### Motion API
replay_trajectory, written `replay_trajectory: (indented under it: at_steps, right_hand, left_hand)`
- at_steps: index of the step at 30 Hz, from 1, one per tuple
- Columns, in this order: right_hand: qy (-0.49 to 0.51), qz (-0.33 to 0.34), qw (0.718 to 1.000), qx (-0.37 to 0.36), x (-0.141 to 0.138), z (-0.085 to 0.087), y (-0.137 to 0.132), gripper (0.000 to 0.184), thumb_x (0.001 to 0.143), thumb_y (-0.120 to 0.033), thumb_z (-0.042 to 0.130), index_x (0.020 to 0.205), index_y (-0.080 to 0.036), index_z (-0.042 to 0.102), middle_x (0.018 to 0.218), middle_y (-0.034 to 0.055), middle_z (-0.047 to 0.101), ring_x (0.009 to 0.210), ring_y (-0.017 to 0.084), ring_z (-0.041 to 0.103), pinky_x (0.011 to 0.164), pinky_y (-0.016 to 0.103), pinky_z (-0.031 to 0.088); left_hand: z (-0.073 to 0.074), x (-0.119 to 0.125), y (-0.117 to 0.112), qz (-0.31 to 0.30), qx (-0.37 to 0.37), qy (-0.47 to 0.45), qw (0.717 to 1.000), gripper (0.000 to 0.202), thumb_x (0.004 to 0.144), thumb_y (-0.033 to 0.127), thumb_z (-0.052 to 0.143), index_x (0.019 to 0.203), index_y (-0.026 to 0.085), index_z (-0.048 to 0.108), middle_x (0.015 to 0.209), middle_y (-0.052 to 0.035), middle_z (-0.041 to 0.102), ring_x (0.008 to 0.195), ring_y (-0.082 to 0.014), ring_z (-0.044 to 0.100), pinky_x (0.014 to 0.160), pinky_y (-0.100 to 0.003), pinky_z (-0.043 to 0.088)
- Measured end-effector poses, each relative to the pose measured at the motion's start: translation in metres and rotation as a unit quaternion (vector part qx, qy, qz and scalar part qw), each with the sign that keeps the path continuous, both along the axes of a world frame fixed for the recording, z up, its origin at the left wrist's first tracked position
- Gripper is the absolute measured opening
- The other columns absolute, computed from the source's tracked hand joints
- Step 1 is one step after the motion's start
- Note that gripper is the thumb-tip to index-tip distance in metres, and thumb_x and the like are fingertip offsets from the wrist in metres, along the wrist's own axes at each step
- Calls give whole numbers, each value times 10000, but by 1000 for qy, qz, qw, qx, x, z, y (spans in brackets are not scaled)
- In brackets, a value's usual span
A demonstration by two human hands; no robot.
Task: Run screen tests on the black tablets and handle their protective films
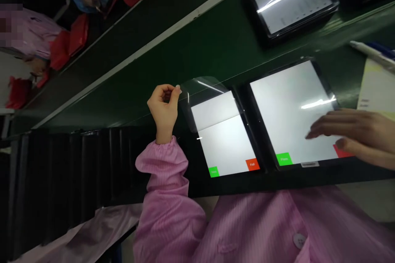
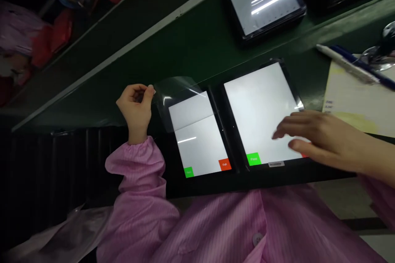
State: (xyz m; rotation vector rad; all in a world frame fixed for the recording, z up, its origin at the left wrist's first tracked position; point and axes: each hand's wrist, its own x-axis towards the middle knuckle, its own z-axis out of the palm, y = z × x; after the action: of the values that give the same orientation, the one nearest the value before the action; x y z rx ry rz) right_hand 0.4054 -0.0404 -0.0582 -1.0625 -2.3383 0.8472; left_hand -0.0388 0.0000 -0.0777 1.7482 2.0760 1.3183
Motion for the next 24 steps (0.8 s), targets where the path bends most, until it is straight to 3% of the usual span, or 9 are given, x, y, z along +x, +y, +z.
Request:
replay_trajectory:
  at_steps: [3, 5, 10, 13, 15, 19, 24]
  right_hand:
    - [-28, 103, 993, 58, -6, -1, -20, 263, 1077, -568, 498, 1143, -480, 737, 877, 70, 773, 720, 273, 754, 588, 470, 599]
    - [-38, 93, 993, 61, -21, -1, -25, 272, 1076, -548, 500, 1163, -486, 750, 867, 86, 757, 672, 268, 731, 562, 463, 590]
    - [-56, 98, 993, 28, -48, 9, -25, 438, 1075, -642, 410, 985, -468, 802, 865, 113, 759, 745, 297, 738, 631, 515, 595]
    - [-30, 62, 997, 17, -54, 19, -7, 389, 1074, -690, 428, 1082, -499, 767, 852, 62, 767, 677, 238, 721, 593, 467, 570]
    - [-23, 40, 999, -29, -59, 20, 14, 333, 1056, -710, 511, 1231, -519, 720, 802, 25, 749, 592, 186, 688, 517, 402, 523]
    - [3, 73, 985, -159, -85, 5, 65, 588, 999, -716, 647, 1472, -367, 642, 782, 27, 766, 575, 185, 696, 442, 328, 473]
    - [32, 11, 944, -329, -131, -12, 102, 534, 1009, -358, 771, 1508, -227, 634, 784, 5, 747, 518, 142, 627, 423, 254, 443]
  left_hand:
    - [4, 0, 1, -14, 2, -31, 999, 132, 939, 221, 728, 835, 213, 647, 783, 20, 718, 727, -112, 689, 703, -225, 563]
    - [5, 0, 0, -32, 5, -46, 998, 136, 960, 237, 730, 851, 211, 653, 791, 22, 710, 735, -107, 692, 705, -221, 569]
    - [15, -4, -14, -75, 43, -47, 995, 162, 979, 296, 764, 873, 220, 669, 812, 40, 719, 741, -98, 713, 684, -224, 591]
    - [25, -3, -30, -94, 91, -47, 990, 144, 970, 250, 771, 861, 224, 680, 788, 48, 729, 705, -96, 722, 646, -228, 594]
    - [31, -1, -43, -96, 116, -50, 987, 137, 964, 230, 776, 862, 221, 685, 770, 52, 729, 681, -94, 724, 626, -229, 597]
    - [40, 3, -71, -59, 171, -67, 981, 146, 944, 219, 796, 859, 195, 679, 728, 58, 717, 595, -82, 703, 548, -219, 575]
    - [45, -4, -106, 9, 178, -67, 982, 103, 836, 185, 786, 780, 174, 700, 654, 38, 712, 543, -115, 679, 519, -275, 601]
